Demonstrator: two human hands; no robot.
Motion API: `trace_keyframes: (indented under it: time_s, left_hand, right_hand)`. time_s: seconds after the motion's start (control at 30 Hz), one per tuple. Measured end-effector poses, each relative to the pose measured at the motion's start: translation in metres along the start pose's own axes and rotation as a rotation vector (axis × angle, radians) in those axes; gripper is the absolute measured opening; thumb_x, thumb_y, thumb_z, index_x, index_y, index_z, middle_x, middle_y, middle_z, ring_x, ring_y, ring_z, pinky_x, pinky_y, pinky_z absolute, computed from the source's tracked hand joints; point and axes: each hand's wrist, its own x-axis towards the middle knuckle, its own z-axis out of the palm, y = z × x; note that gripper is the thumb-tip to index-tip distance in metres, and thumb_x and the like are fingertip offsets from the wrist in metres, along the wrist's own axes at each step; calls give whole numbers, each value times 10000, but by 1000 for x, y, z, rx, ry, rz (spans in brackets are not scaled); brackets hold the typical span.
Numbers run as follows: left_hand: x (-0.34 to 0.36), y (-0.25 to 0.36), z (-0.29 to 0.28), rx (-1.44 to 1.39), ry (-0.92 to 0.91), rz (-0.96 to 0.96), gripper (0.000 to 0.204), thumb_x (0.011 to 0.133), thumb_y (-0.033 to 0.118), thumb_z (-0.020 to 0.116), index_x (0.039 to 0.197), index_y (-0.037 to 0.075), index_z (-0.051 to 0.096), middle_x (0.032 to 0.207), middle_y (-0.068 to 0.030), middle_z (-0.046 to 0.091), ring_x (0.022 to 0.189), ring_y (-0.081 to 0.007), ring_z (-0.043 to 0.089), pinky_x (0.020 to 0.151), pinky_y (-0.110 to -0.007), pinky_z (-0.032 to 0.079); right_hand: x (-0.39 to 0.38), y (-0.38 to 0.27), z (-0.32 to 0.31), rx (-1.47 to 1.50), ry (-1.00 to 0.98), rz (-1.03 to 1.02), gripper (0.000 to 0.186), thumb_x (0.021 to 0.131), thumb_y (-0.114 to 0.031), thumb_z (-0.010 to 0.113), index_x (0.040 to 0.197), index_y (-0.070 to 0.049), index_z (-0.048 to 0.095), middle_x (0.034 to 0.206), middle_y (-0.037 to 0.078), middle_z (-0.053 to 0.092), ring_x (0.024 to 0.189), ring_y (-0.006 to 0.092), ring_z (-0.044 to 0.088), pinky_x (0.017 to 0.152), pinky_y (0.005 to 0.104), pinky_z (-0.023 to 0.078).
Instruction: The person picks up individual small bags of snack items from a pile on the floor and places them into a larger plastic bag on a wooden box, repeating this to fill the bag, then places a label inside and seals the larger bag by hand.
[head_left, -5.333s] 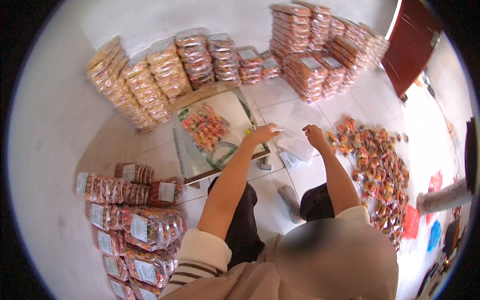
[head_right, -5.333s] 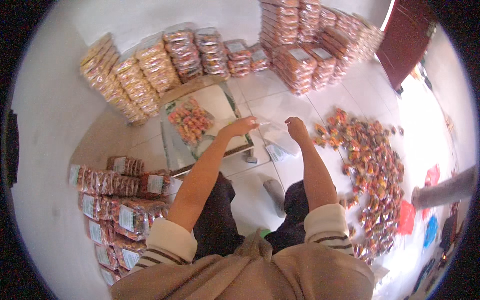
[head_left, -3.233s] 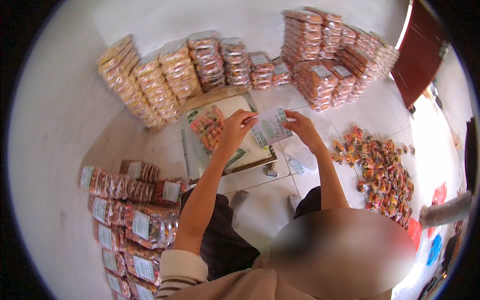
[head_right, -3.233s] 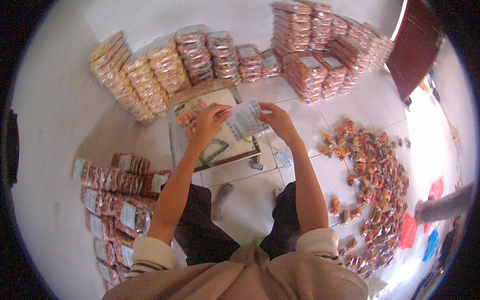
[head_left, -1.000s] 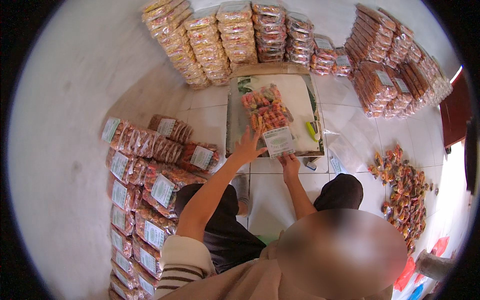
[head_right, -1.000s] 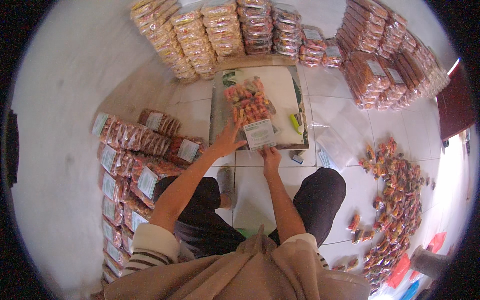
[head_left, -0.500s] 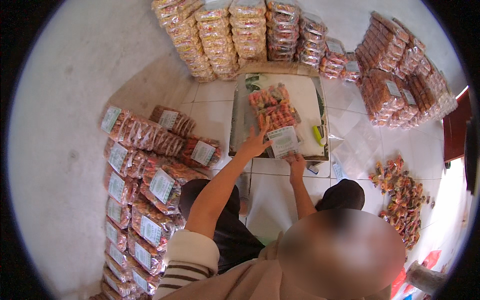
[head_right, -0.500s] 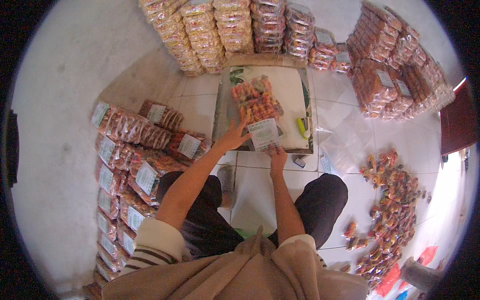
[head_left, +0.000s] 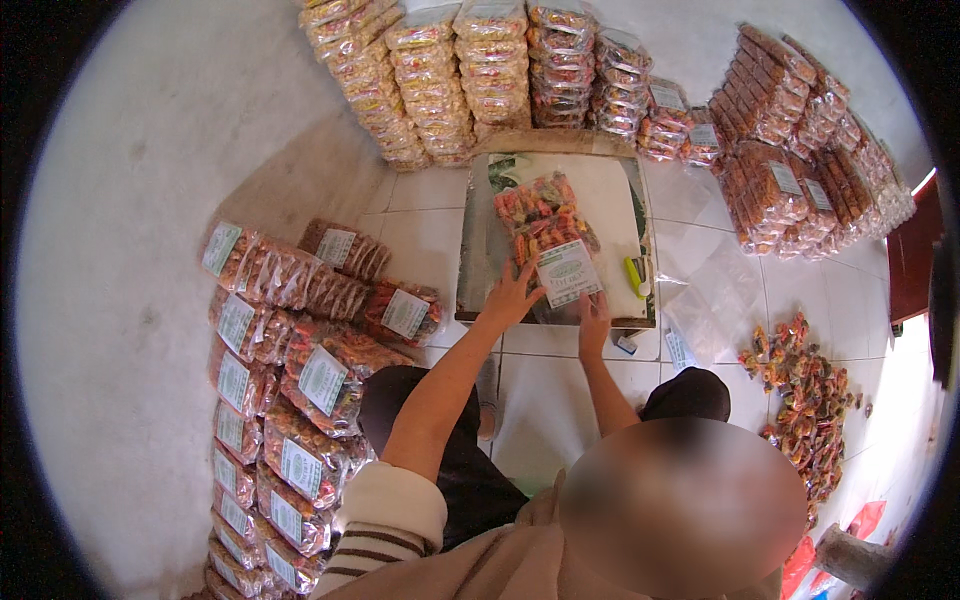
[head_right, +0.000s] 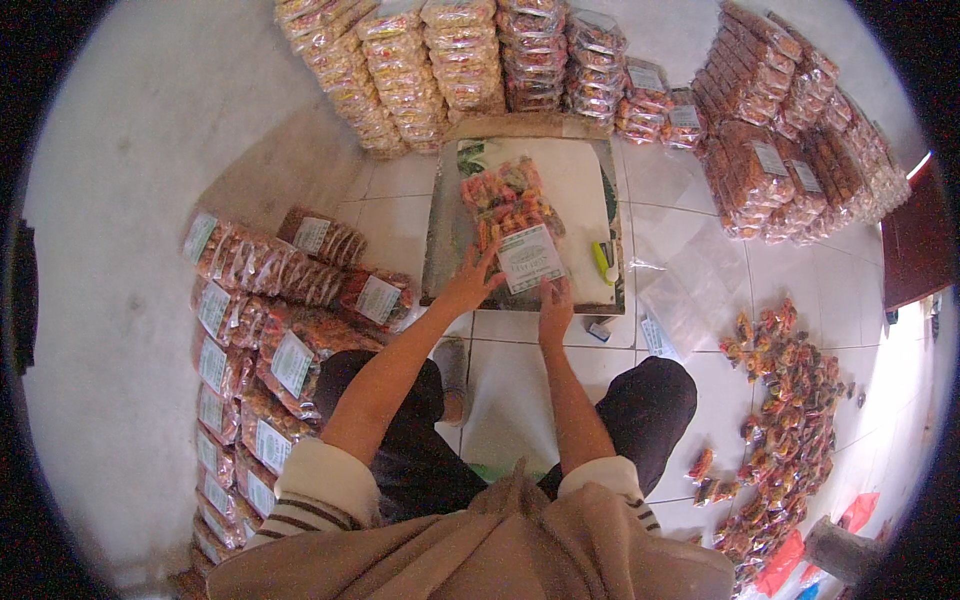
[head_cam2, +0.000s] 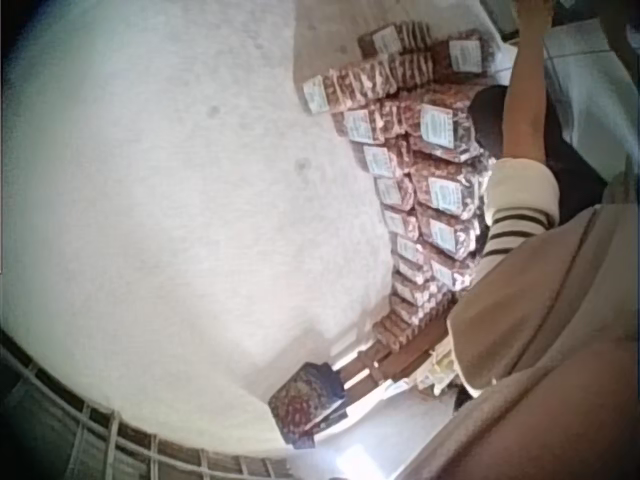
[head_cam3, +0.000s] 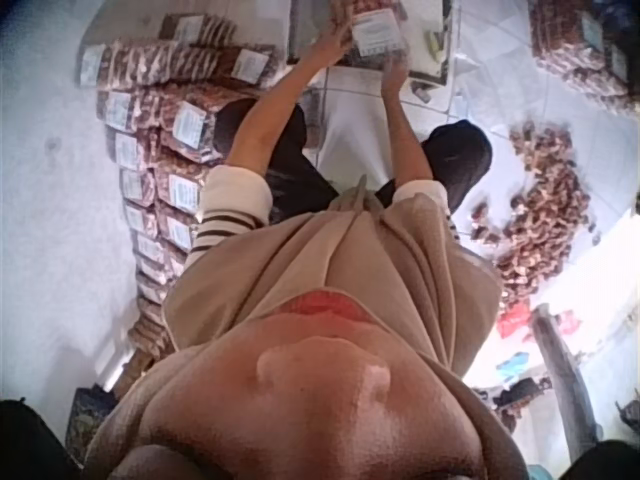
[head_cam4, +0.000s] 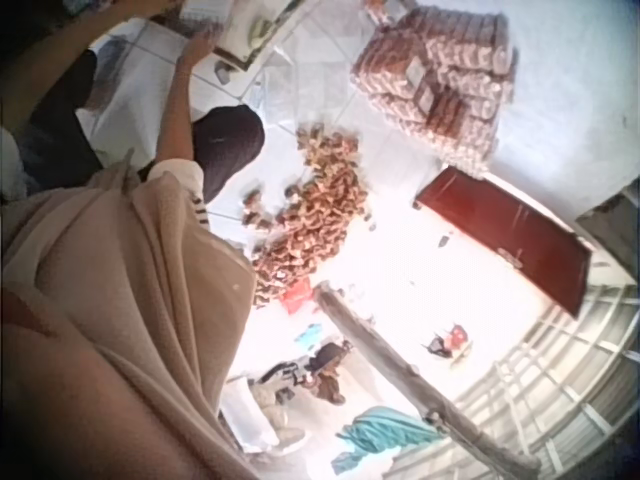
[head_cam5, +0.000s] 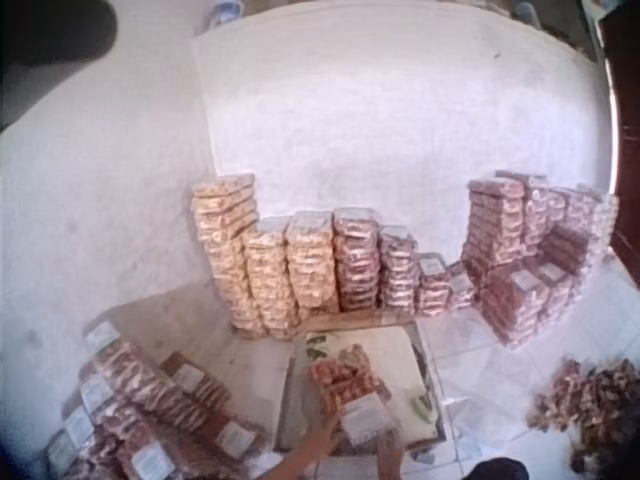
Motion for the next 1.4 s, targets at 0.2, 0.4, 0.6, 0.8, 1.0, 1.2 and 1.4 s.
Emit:
trace_keyframes:
  time_s: [0.2,0.4,0.6,0.8,1.0,1.2,1.4]
  left_hand:
    - [21,-22,21,-397,299,-4,655,891,467,383,1402,229,50,1418,-210,121,1289,-433,107,1023,-529,172]
    - [46,-4,34,-713,575,-48,625,917,369,388,1390,76,102,1407,-193,140,1299,-354,141,1043,-455,166]
    - [51,0,38,-780,671,-99,553,932,297,375,1372,33,170,1391,-183,214,1281,-326,216,1047,-401,196]
    - [49,1,36,-703,668,-82,511,942,268,345,1359,5,207,1390,-164,256,1274,-307,255,1042,-374,217]
    - [49,-3,37,-616,694,-32,499,940,247,349,1355,2,216,1378,-179,273,1253,-331,284,1024,-389,248]
    - [49,-10,37,-541,758,0,500,930,224,374,1350,-2,224,1363,-198,291,1226,-356,313,1001,-401,278]
    - [52,1,41,-572,758,-26,513,933,238,366,1358,3,200,1352,-215,296,1218,-364,320,997,-403,283]
  right_hand:
    - [-42,4,-8,-903,-147,-648,620,781,-49,572,1327,-24,279,1322,181,316,1193,346,318,1002,437,256]
    - [-26,0,-20,-1032,-263,-809,644,756,-66,554,1333,-35,270,1356,158,278,1245,331,268,1036,463,212]
    - [-23,-3,-13,-1092,-379,-754,610,772,-50,514,1331,-36,270,1379,148,260,1279,328,234,1035,480,213]
    - [13,-16,0,-1243,-423,-864,571,770,-61,495,1304,-2,300,1376,155,278,1273,328,266,1031,467,233]
    - [45,-24,2,-1230,-544,-955,675,711,-81,567,1319,-16,282,1380,144,273,1289,314,235,1048,460,209]
    - [50,-38,23,-1249,-581,-977,707,709,-170,604,1330,-46,291,1393,138,260,1300,304,218,1066,454,181]
    - [45,-31,40,-1149,-347,-912,709,755,-283,607,1340,-48,282,1398,150,249,1309,288,208,1061,464,170]
